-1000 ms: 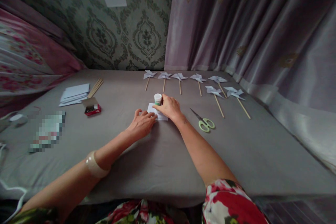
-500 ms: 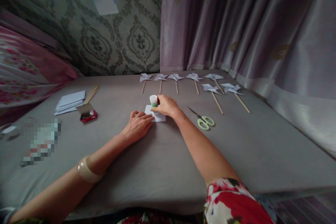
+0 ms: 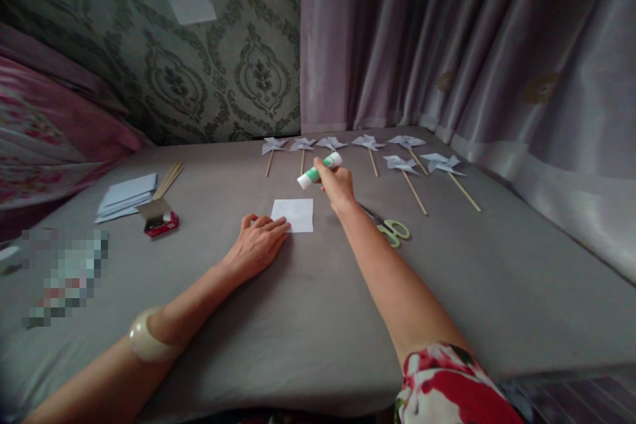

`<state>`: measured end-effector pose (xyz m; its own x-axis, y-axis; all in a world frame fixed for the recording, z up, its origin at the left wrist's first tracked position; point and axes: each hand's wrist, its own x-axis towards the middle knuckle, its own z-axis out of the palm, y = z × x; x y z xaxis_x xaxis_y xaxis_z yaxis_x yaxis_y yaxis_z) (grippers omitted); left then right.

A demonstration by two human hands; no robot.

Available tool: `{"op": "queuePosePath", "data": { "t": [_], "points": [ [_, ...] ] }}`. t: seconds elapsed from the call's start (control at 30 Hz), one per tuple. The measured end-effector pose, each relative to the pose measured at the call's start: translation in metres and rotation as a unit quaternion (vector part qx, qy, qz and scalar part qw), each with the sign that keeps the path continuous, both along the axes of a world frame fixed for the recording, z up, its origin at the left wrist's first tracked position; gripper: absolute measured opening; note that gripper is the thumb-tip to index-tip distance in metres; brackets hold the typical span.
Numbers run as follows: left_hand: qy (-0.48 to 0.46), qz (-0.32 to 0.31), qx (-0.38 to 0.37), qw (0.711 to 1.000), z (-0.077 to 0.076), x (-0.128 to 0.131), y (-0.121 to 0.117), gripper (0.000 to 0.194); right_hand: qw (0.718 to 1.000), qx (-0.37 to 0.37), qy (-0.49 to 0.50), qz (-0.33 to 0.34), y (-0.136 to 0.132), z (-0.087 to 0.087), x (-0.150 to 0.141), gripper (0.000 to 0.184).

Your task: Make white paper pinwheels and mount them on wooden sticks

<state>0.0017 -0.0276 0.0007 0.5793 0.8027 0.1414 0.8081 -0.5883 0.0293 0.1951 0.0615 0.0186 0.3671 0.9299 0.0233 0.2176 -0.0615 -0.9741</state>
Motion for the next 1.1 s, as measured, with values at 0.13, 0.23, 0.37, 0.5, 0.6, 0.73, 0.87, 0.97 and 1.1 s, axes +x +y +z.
{"op": "queuePosePath", "data": {
  "t": [0.13, 0.23, 0.37, 0.5, 0.6, 0.73, 0.87, 0.97, 1.1],
  "points": [
    [-0.043, 0.002, 0.02, 0.999, -0.008, -0.004, 0.004, 0.027, 0.992, 0.011, 0.122, 0.018, -0.004, 0.022, 0.006, 0.04],
    [-0.146, 0.047, 0.058, 0.986, -0.011, -0.009, 0.01, 0.027, 0.979, 0.007, 0.194, 0.067, -0.016, 0.037, -0.006, 0.039],
    [-0.361, 0.123, 0.122, 0.916, -0.004, -0.013, 0.017, 0.021, 0.934, -0.042, 0.327, 0.136, -0.03, 0.05, -0.026, 0.033],
    [-0.487, 0.11, 0.126, 0.857, 0.003, -0.015, 0.017, 0.037, 0.869, -0.119, 0.432, 0.209, -0.042, 0.053, -0.042, 0.023],
    [-0.509, 0.101, 0.127, 0.845, 0.003, -0.015, 0.016, 0.045, 0.83, -0.18, 0.468, 0.243, -0.05, 0.047, -0.055, 0.021],
    [-0.54, 0.07, 0.097, 0.833, -0.002, -0.017, 0.016, 0.04, 0.798, -0.239, 0.487, 0.261, -0.056, 0.034, -0.068, 0.023],
    [-0.563, 0.056, 0.076, 0.821, -0.005, -0.019, 0.017, 0.036, 0.787, -0.263, 0.493, 0.263, -0.059, 0.028, -0.074, 0.028],
    [-0.57, 0.054, 0.057, 0.818, -0.004, -0.019, 0.015, 0.036, 0.785, -0.277, 0.489, 0.259, -0.063, 0.028, -0.076, 0.027],
    [-0.583, 0.051, 0.033, 0.81, -0.001, -0.018, 0.013, 0.035, 0.793, -0.276, 0.486, 0.244, -0.066, 0.027, -0.079, 0.026]
  ]
}}
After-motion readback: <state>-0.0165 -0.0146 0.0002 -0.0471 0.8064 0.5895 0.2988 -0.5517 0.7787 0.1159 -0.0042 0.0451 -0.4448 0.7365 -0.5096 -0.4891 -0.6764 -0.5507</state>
